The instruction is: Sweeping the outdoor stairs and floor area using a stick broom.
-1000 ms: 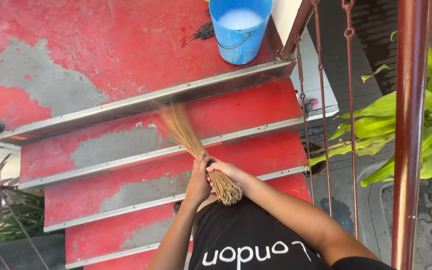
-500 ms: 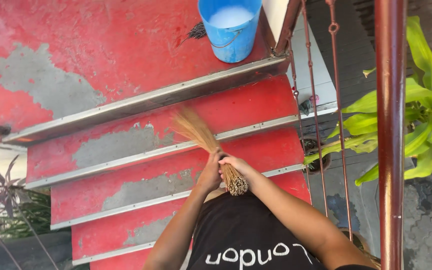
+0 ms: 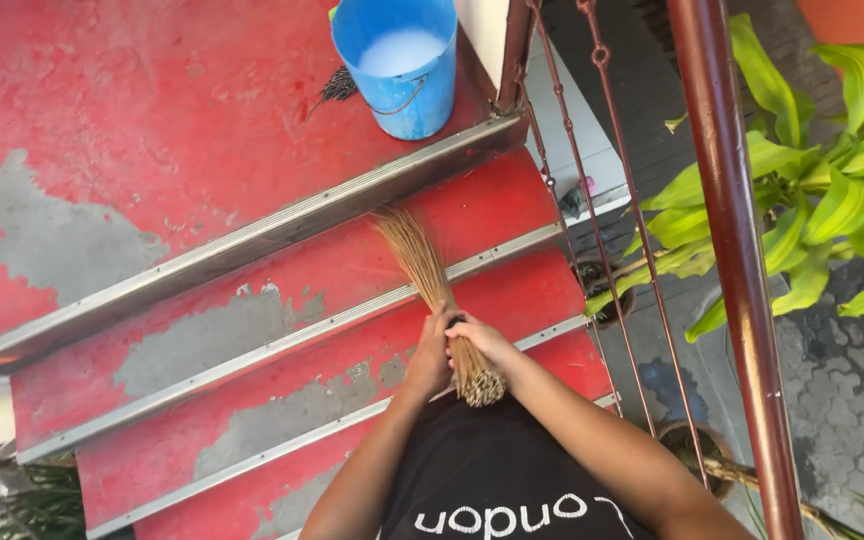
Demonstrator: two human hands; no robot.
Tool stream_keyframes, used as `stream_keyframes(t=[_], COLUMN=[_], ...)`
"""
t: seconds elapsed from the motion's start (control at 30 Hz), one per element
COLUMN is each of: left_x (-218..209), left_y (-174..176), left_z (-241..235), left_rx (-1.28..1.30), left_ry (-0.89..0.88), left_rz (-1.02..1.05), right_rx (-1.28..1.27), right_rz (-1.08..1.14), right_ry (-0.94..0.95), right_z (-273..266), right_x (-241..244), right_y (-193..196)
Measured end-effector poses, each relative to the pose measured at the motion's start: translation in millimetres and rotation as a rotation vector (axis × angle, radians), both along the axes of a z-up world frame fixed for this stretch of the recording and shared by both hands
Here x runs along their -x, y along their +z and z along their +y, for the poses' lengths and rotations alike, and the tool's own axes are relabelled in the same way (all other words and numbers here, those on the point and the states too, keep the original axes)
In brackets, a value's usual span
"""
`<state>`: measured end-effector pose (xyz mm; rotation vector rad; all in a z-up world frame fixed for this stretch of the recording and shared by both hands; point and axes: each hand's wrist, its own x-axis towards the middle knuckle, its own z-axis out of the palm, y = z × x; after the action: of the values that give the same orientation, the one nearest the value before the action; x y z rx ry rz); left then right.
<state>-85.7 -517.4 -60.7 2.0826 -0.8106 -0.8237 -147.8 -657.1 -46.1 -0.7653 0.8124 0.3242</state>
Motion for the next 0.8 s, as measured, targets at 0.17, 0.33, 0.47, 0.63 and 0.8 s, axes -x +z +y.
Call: stream_keyframes(t=[0.17, 0.33, 0.47, 0.63, 0.8], left_x=[-20, -25, -22, -17, -3], left_y=[38, -21, 3, -25, -26], left_z=[21, -18, -27, -87, -126], left_rx=[-0.034, 0.0, 0.076, 0.13, 0.228], left_ry=[-0.016, -0.123, -0.125, -0.076, -0.131], left_rz=[-0.071, -0.032, -0.099, -0.015, -0.088], right_rx=[-0.077, -0.018, 0.013, -0.03, -0.013], right_rz=[0.034, 0.064, 0.017, 0.079, 0.045], right_ry=[0.028, -0.06, 0.026, 0.05, -0.037], right_z=[13, -20, -35, -91, -123], right_x=[-11, -8, -10, 0, 18], right_y=[-9, -45, -31, -1, 22])
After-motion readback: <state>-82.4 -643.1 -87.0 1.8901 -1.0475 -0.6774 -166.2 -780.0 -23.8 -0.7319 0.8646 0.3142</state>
